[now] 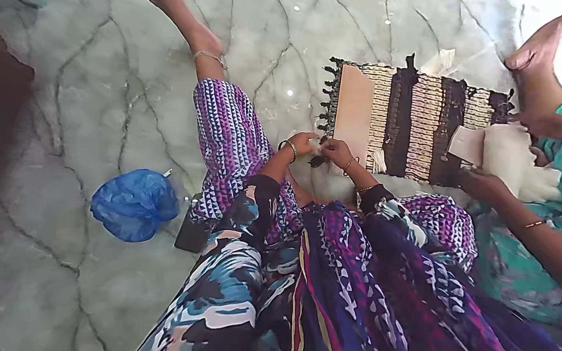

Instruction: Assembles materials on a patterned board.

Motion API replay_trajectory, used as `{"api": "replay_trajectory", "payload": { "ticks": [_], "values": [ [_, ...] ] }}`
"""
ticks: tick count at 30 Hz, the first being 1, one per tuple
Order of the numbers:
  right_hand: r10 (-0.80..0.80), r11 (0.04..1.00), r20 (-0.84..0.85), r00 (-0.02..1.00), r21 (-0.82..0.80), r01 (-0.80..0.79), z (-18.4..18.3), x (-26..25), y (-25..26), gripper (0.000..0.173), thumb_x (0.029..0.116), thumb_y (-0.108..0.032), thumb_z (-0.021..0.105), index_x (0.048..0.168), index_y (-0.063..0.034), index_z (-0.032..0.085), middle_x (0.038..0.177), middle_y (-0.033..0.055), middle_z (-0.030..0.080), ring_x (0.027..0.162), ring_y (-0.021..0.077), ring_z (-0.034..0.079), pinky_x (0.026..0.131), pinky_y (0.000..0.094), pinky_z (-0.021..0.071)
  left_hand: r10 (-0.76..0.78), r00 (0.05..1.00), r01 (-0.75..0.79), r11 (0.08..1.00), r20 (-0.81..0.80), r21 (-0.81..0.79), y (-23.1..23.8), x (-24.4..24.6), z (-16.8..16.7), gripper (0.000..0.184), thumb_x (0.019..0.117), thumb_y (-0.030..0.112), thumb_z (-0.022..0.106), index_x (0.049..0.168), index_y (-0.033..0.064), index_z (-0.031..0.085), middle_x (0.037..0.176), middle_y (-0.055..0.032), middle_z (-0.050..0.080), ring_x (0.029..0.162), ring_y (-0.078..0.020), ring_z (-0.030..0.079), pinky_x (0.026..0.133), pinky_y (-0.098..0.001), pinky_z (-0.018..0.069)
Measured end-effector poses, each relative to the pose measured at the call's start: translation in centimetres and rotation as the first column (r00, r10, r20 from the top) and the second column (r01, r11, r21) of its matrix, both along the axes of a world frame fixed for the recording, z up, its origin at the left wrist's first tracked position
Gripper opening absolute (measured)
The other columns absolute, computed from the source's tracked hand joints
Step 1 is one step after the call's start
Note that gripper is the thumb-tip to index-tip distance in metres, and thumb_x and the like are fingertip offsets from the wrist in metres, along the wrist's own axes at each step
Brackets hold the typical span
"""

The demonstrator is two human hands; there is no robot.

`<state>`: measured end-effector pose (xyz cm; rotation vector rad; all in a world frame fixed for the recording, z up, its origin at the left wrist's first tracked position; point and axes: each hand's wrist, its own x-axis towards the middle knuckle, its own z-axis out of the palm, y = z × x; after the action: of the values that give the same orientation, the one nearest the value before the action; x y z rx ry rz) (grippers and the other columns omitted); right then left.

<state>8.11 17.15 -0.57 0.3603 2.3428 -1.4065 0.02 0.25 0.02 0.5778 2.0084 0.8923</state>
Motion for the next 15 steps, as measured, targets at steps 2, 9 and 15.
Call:
{"api": "replay_trajectory", "payload": {
  "ticks": [2, 9, 15],
  "values": [
    [-0.032, 0.999, 0.009, 0.999, -0.04, 0.032, 0.3, 0.4, 0.8, 0.018, 0.0984, -0.004, 0.064, 0.107, 0.0111, 0.066, 0.093, 0.0189, 0.069, 0.081, 0.0192, 0.064, 0.081, 0.0385, 0.0534, -0.115, 0.993, 0.113, 0.991, -0.019, -0.072, 0.4, 0.0, -0.1, 0.034, 0.103, 0.006, 0.058, 0.134, -0.0091, 0.06, 0.122, -0.0346, 0.065, 0.119, -0.0482, 0.061, 0.107, -0.0628, 0.0426],
    [-0.111, 0.986, 0.083, 0.99, -0.117, 0.121, 0.4, 0.9, 0.8, 0.026, 0.0994, -0.007, 0.065, 0.12, 0.0076, 0.065, 0.099, 0.0144, 0.071, 0.077, 0.0109, 0.059, 0.071, 0.0297, 0.0491, -0.062, 0.996, 0.056, 0.994, -0.06, -0.098, 0.1, 0.2, -0.3, 0.033, 0.1039, 0.012, 0.061, 0.126, -0.0115, 0.063, 0.121, -0.0328, 0.066, 0.119, -0.0452, 0.063, 0.108, -0.0597, 0.0432],
    [-0.174, 0.976, 0.073, 0.982, -0.123, 0.182, 0.8, 1.2, 0.9, 0.014, 0.0983, -0.004, 0.065, 0.104, 0.0079, 0.067, 0.081, 0.0068, 0.064, 0.067, 0.0066, 0.052, 0.065, 0.026, 0.0459, -0.053, 0.996, 0.041, 0.988, -0.073, -0.151, 0.0, 0.3, 0.1, 0.031, 0.1042, 0.013, 0.06, 0.125, -0.0089, 0.066, 0.122, -0.0315, 0.067, 0.121, -0.0455, 0.062, 0.108, -0.062, 0.0434]
  ]
}}
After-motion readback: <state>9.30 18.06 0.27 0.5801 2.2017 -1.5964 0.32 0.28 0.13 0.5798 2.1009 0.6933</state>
